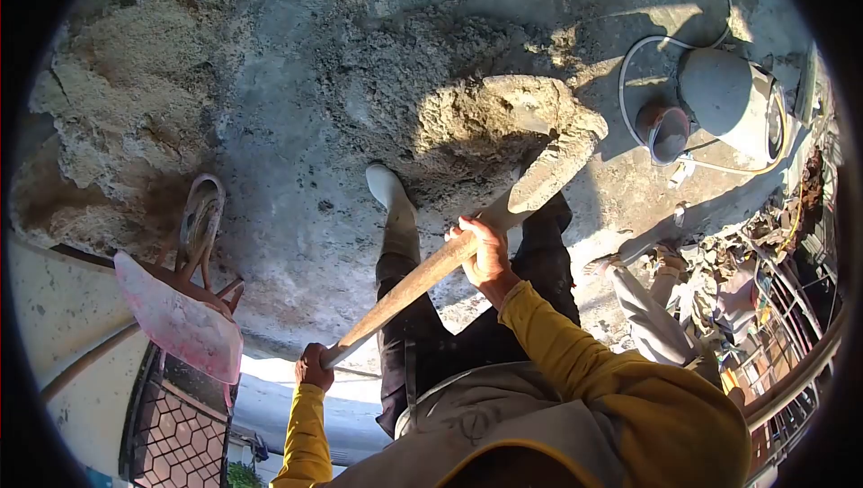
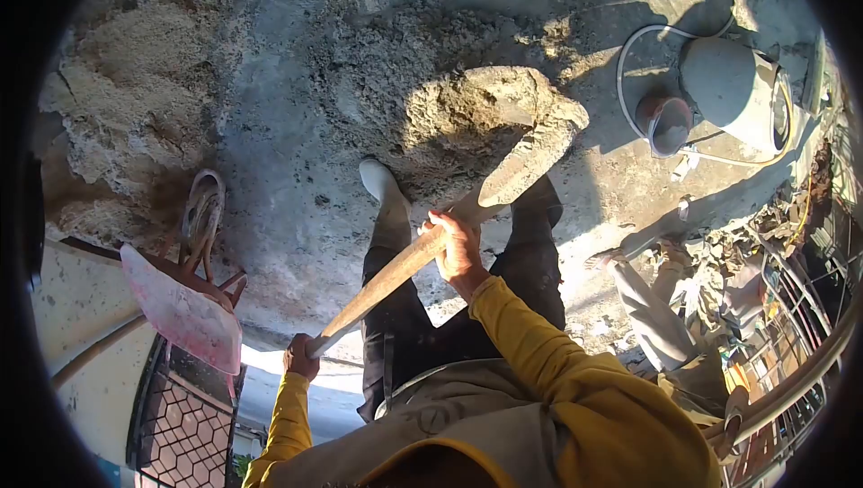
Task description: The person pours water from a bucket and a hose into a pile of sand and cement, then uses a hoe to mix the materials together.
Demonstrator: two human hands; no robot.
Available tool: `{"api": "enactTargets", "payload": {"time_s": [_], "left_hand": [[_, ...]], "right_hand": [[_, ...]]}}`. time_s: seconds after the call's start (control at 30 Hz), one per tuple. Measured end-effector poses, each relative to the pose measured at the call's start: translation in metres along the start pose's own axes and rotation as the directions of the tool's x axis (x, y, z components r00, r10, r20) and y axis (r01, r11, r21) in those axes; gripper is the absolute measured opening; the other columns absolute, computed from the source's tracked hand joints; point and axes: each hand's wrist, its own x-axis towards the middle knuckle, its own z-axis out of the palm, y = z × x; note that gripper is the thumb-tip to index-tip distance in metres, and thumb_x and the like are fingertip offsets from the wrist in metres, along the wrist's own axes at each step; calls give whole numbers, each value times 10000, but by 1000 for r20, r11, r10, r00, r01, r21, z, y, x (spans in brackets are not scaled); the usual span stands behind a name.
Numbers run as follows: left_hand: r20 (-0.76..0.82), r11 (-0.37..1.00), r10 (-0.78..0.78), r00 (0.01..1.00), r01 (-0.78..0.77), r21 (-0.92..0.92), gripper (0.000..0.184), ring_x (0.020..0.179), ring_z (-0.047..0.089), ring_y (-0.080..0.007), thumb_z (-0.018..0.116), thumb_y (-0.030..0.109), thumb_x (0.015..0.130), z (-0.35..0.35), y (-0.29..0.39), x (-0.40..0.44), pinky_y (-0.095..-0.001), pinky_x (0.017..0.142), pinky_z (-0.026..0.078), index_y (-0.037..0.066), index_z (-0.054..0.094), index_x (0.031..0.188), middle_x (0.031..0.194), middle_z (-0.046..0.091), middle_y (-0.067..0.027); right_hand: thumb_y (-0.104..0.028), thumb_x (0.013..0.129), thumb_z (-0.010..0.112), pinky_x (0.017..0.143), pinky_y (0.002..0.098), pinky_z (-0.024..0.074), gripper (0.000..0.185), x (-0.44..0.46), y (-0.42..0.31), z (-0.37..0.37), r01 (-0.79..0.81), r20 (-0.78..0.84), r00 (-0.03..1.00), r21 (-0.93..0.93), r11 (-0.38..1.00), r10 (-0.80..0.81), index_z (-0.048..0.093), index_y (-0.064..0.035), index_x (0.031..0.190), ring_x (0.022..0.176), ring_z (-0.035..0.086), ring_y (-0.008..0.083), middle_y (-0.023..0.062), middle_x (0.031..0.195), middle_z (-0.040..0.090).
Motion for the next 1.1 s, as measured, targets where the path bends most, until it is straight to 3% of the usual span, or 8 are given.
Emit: {"api": "enactTargets", "payload": {"time_s": [0.3, 0.43, 0.63, 0.67, 0.87, 0.93, 1.0, 1.1], "left_hand": [[620, 910, -161, 768, 359, -209, 388, 736, 643, -332, 746, 315, 669, 7, 206, 29, -428, 683, 507, 31, 624, 904, 744, 642, -170], [537, 869, -244, 807, 428, -248, 560, 906, 617, -332, 753, 371, 682, 25, 275, 4, -424, 767, 489, 11, 582, 1075, 939, 622, -225], [243, 916, 90, 966, 15, -400, 314, 601, 619, -251, 722, 227, 702, 55, 283, 109, -356, 581, 485, 4, 605, 891, 672, 618, -125], [232, 905, 96, 968, 12, -425, 299, 579, 603, -248, 719, 218, 700, 54, 293, 127, -356, 567, 474, 1, 593, 863, 654, 604, -127], [509, 727, -130, 851, 431, -535, 400, 721, 596, -180, 766, 234, 661, 61, 287, 9, -339, 679, 481, 4, 582, 931, 759, 605, -96], [464, 738, -31, 885, 333, -587, 407, 740, 602, -179, 780, 238, 636, 74, 252, -30, -339, 731, 479, 23, 595, 927, 761, 608, -81], [371, 835, 60, 927, 157, -527, 566, 863, 642, -259, 763, 274, 656, 114, 228, -69, -357, 781, 487, 10, 570, 1119, 868, 644, -157], [456, 606, 51, 888, 335, -721, 305, 658, 562, -169, 766, 205, 656, 77, 276, -25, -337, 645, 450, 41, 592, 845, 715, 587, -63]], "right_hand": [[-134, 746, 681, 490, 342, 440, 201, 167, -60, 19, -181, -76, 983, -339, 923, 165, 494, -69, 778, 496, 493, 180, 33, 631, 477], [-101, 735, 683, 448, 320, 435, 183, 156, -100, 43, -14, -1, 1000, -528, 849, 16, 503, -65, 737, 459, 494, 162, 26, 603, 491], [-82, 746, 628, 462, 322, 441, 108, 168, -213, 99, 294, 104, 953, -536, 791, -283, 539, -35, 707, 452, 494, 172, 54, 589, 493], [-88, 758, 609, 463, 319, 441, 96, 192, -221, 98, 457, 294, 888, -480, 748, -354, 534, -45, 716, 455, 502, 179, 59, 583, 501], [-45, 744, 607, 428, 348, 464, 99, 183, -104, 21, 1, -60, 996, -724, 690, -63, 531, 4, 702, 443, 525, 186, 71, 583, 520], [-35, 742, 606, 426, 343, 462, 115, 147, -90, 21, -70, -110, 994, -750, 657, -20, 511, -17, 681, 443, 524, 183, 60, 572, 502], [-53, 731, 612, 423, 324, 458, 135, 111, -98, 44, -48, -76, 997, -798, 601, -21, 503, -31, 653, 443, 524, 170, 55, 567, 502], [-87, 737, 606, 437, 317, 457, 135, 102, -126, 95, 116, 101, 993, -824, 555, -58, 519, -29, 651, 452, 525, 170, 54, 584, 515]]}}
